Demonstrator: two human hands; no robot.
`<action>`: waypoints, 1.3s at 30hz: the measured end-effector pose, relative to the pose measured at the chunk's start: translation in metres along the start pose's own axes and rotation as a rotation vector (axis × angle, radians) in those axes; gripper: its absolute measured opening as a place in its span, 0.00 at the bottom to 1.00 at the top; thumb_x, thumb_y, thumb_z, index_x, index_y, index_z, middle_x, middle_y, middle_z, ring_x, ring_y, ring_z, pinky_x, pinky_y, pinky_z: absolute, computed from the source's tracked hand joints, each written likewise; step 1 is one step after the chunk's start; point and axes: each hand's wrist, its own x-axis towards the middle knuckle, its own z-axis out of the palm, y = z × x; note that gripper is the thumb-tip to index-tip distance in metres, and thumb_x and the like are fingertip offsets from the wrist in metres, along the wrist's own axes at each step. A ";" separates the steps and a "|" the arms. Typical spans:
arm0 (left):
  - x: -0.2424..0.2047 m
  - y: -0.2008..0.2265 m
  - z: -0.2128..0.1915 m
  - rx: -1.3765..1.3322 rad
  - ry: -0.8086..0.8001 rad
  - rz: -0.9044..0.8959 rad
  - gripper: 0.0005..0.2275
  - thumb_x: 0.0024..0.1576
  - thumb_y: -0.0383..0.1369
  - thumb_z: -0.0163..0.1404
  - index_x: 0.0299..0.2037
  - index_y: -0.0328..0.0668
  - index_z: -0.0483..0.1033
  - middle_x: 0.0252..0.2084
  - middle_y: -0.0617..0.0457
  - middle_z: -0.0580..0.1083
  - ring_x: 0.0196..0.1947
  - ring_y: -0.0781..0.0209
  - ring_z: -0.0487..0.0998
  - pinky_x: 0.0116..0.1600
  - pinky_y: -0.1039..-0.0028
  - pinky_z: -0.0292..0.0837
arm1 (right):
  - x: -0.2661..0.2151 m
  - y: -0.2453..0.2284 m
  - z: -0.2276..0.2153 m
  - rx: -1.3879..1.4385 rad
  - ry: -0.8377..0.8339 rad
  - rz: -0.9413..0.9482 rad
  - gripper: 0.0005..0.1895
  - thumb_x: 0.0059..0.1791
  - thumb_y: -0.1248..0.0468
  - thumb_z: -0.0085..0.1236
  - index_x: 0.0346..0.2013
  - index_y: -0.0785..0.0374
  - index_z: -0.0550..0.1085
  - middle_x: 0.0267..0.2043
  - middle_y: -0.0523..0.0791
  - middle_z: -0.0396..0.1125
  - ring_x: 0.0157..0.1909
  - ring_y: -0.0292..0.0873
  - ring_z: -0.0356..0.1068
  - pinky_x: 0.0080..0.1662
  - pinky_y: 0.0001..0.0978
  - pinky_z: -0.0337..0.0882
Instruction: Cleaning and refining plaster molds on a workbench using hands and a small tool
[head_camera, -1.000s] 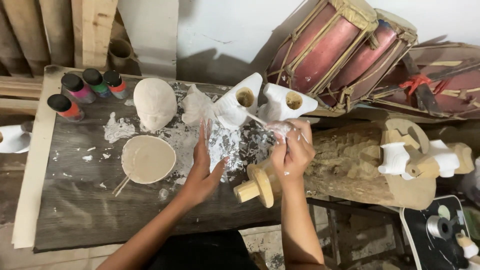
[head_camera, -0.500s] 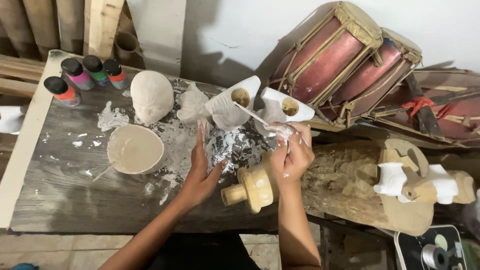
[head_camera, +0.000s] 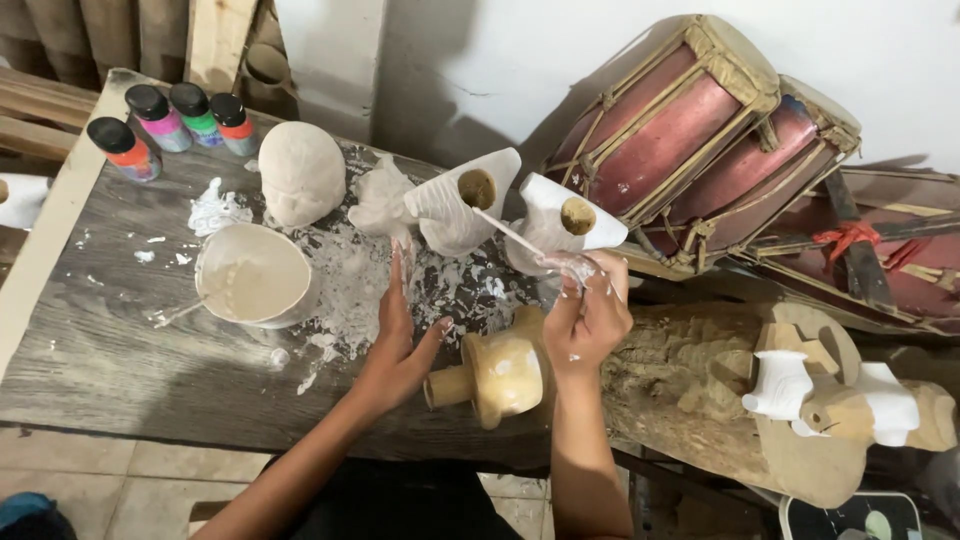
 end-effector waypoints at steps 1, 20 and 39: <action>0.000 -0.001 0.001 0.000 0.002 0.001 0.40 0.63 0.30 0.43 0.75 0.43 0.20 0.71 0.16 0.31 0.70 0.09 0.29 0.63 0.19 0.34 | -0.006 0.007 0.002 0.002 -0.001 -0.001 0.12 0.55 0.70 0.48 0.33 0.70 0.78 0.31 0.50 0.73 0.36 0.52 0.73 0.44 0.43 0.74; -0.002 -0.001 0.014 0.020 0.051 0.013 0.40 0.62 0.28 0.44 0.75 0.39 0.22 0.71 0.14 0.35 0.70 0.09 0.31 0.63 0.18 0.34 | -0.013 0.015 -0.001 -0.115 0.063 -0.002 0.10 0.56 0.67 0.51 0.34 0.69 0.77 0.31 0.51 0.73 0.35 0.54 0.73 0.44 0.41 0.75; -0.003 -0.006 0.018 0.007 0.084 -0.022 0.41 0.61 0.28 0.46 0.76 0.42 0.24 0.72 0.16 0.36 0.70 0.10 0.33 0.64 0.19 0.34 | -0.017 0.008 -0.002 -0.140 0.103 -0.020 0.13 0.55 0.70 0.51 0.26 0.70 0.73 0.26 0.49 0.71 0.33 0.55 0.71 0.45 0.32 0.74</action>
